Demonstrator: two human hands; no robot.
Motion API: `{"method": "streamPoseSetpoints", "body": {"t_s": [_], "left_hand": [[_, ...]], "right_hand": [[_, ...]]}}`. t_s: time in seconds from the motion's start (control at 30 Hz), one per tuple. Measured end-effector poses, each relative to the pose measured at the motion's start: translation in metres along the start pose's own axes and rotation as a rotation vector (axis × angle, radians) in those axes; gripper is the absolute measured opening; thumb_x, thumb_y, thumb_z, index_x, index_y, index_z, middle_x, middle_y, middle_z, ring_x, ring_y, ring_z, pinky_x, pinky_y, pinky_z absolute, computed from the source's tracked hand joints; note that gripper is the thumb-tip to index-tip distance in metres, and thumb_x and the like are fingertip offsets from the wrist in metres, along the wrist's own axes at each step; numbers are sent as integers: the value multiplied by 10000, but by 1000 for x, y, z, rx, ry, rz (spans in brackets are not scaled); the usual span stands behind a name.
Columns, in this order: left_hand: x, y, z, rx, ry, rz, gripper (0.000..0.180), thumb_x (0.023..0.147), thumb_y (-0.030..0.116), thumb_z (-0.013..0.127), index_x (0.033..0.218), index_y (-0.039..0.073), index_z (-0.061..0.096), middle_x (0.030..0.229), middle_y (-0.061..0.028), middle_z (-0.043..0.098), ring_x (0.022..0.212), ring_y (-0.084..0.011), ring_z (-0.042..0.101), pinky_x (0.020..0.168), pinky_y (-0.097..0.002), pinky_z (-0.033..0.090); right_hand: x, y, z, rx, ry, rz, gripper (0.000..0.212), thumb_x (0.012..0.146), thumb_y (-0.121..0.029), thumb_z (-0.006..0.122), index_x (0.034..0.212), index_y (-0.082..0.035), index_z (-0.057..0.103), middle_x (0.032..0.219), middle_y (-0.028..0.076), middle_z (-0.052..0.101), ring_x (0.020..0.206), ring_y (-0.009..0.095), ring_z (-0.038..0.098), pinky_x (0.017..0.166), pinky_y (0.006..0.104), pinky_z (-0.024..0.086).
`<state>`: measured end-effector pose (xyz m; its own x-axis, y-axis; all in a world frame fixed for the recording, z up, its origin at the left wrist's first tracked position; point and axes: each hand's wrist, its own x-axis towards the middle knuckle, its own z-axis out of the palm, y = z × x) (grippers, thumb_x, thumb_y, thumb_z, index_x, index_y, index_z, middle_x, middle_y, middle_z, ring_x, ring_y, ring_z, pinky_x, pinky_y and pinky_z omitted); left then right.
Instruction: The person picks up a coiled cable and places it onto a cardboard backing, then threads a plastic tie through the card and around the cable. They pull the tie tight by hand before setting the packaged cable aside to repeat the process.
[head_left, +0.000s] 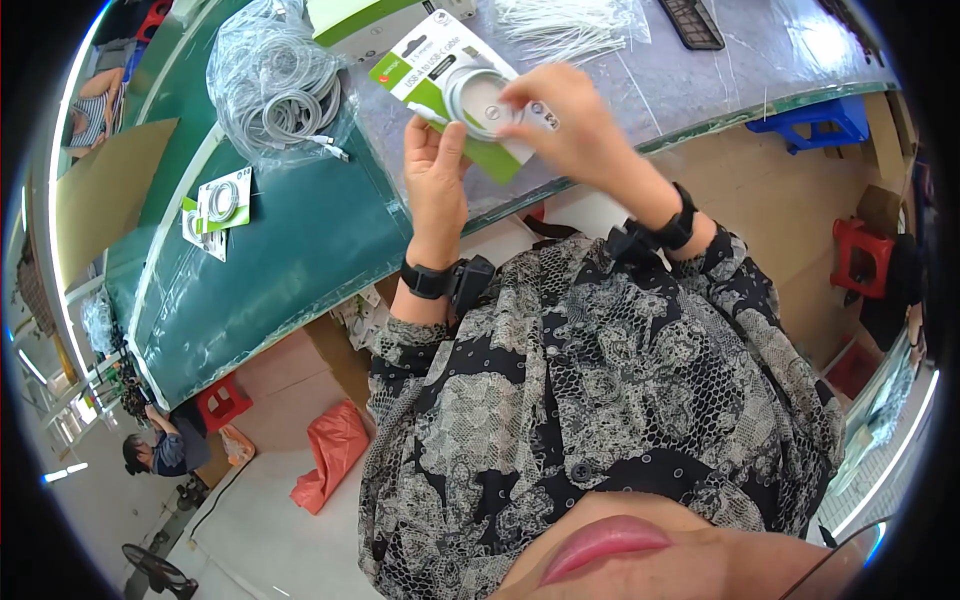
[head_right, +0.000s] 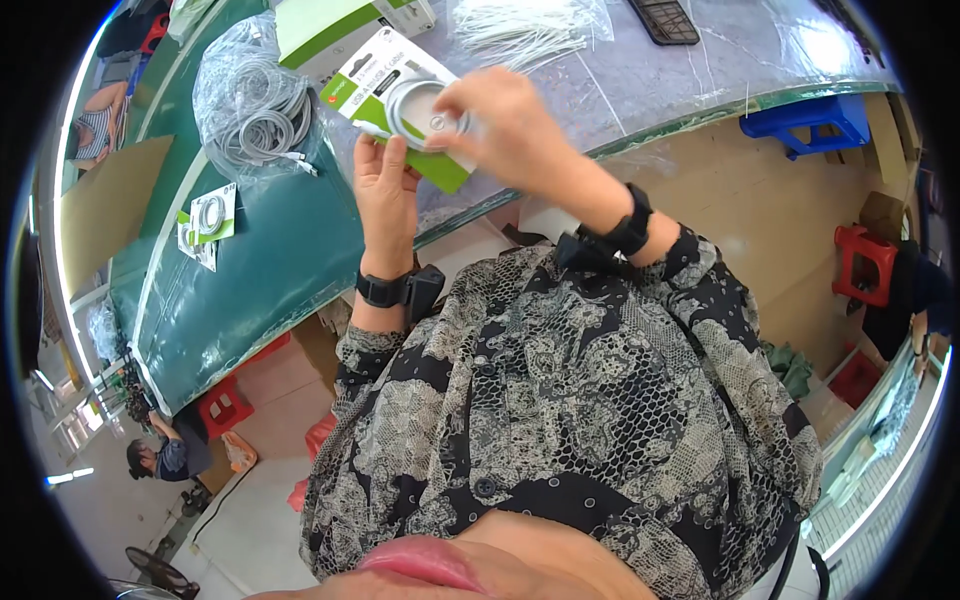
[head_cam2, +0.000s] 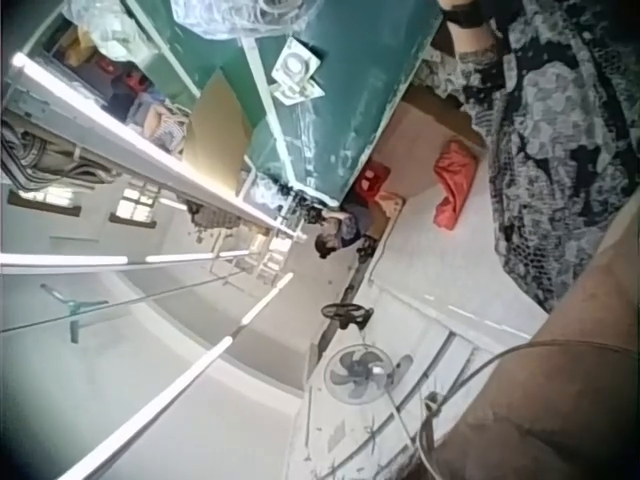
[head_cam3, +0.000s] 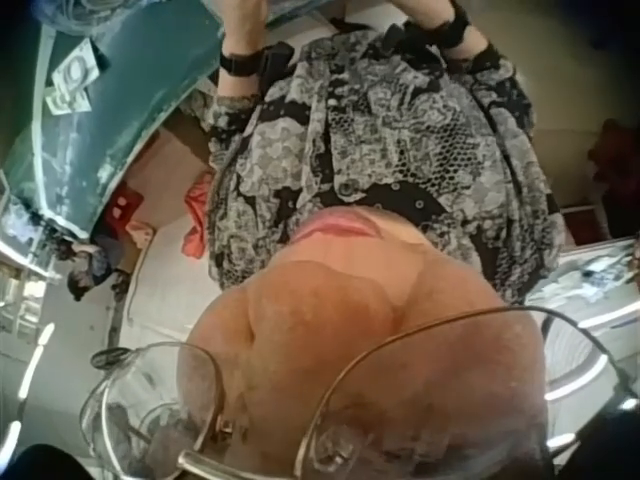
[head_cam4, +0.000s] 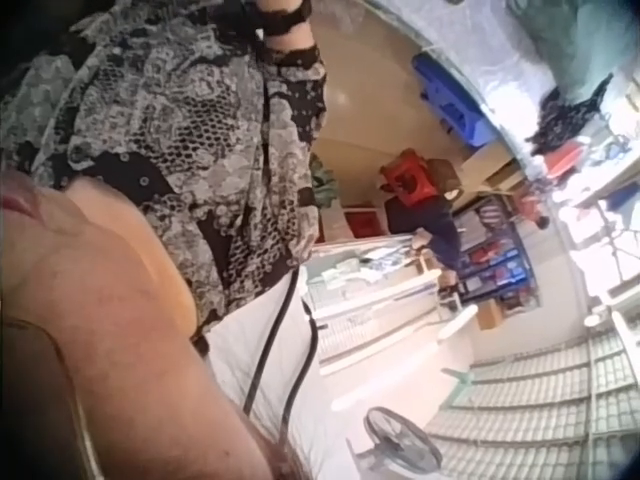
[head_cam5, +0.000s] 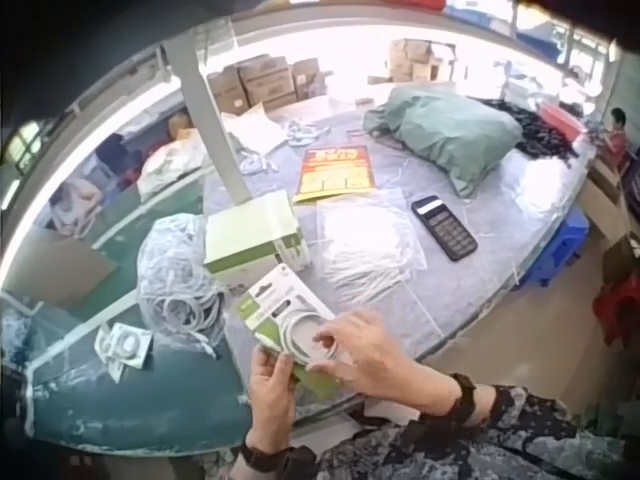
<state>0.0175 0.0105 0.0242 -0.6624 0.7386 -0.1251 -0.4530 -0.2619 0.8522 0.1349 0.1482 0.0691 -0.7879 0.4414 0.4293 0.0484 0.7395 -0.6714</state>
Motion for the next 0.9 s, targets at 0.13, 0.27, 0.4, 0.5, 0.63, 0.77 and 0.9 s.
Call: {"method": "streamPoseSetpoints", "body": {"t_s": [0.13, 0.27, 0.4, 0.5, 0.63, 0.77, 0.9], "left_hand": [[-1, -6, 13, -122, -90, 1, 286, 949, 115, 522, 1220, 33, 485, 1141, -64, 585, 1050, -147, 574, 863, -284, 498], [-2, -7, 3, -174, -87, -25, 283, 950, 104, 515, 1222, 37, 482, 1149, -70, 583, 1051, -168, 579, 867, -317, 516], [-1, -5, -7, -127, -81, -53, 289, 949, 89, 510, 1232, 42, 478, 1180, -83, 566, 1053, -191, 582, 873, -366, 528], [-5, -4, 2, -201, -48, -93, 301, 945, 78, 512, 1242, 45, 472, 1196, -78, 557, 1046, -196, 584, 848, -384, 541], [-13, -11, 16, -337, -13, -123, 318, 941, 70, 515, 1253, 47, 463, 1201, -72, 556, 1045, -206, 585, 837, -392, 545], [-14, -16, 17, -296, 15, -132, 350, 936, 55, 516, 1278, 53, 443, 1226, -72, 540, 1070, -216, 569, 853, -397, 538], [-14, -14, 16, -290, -29, -95, 387, 928, 38, 522, 1302, 59, 423, 1262, -79, 514, 1110, -220, 544, 889, -411, 518]], "right_hand": [[-5, -4, 18, -116, -2, -124, 303, 745, -168, 699, 1016, -85, 589, 901, 47, 599, 894, 242, 558, 852, 373, 374], [-11, 5, 14, -211, -30, -194, 267, 725, -126, 683, 971, -96, 585, 888, 39, 589, 904, 241, 551, 882, 382, 359], [-13, 7, 5, -299, -85, -287, 219, 727, -107, 660, 931, -106, 582, 875, 35, 581, 901, 233, 549, 936, 387, 343], [-13, 0, 5, -315, -83, -291, 180, 735, -102, 644, 904, -113, 585, 871, 31, 577, 891, 225, 548, 966, 386, 331], [-17, -5, 10, -322, -52, -226, 142, 737, -112, 641, 868, -122, 587, 866, 19, 575, 880, 211, 544, 988, 382, 320], [-21, 4, 14, -336, -68, -227, 219, 704, -143, 684, 897, -118, 583, 893, 17, 574, 903, 212, 533, 982, 384, 324], [-15, 0, 5, -299, -12, -197, 424, 664, -144, 724, 1058, -104, 574, 1014, 48, 564, 980, 236, 507, 980, 388, 326]]}}
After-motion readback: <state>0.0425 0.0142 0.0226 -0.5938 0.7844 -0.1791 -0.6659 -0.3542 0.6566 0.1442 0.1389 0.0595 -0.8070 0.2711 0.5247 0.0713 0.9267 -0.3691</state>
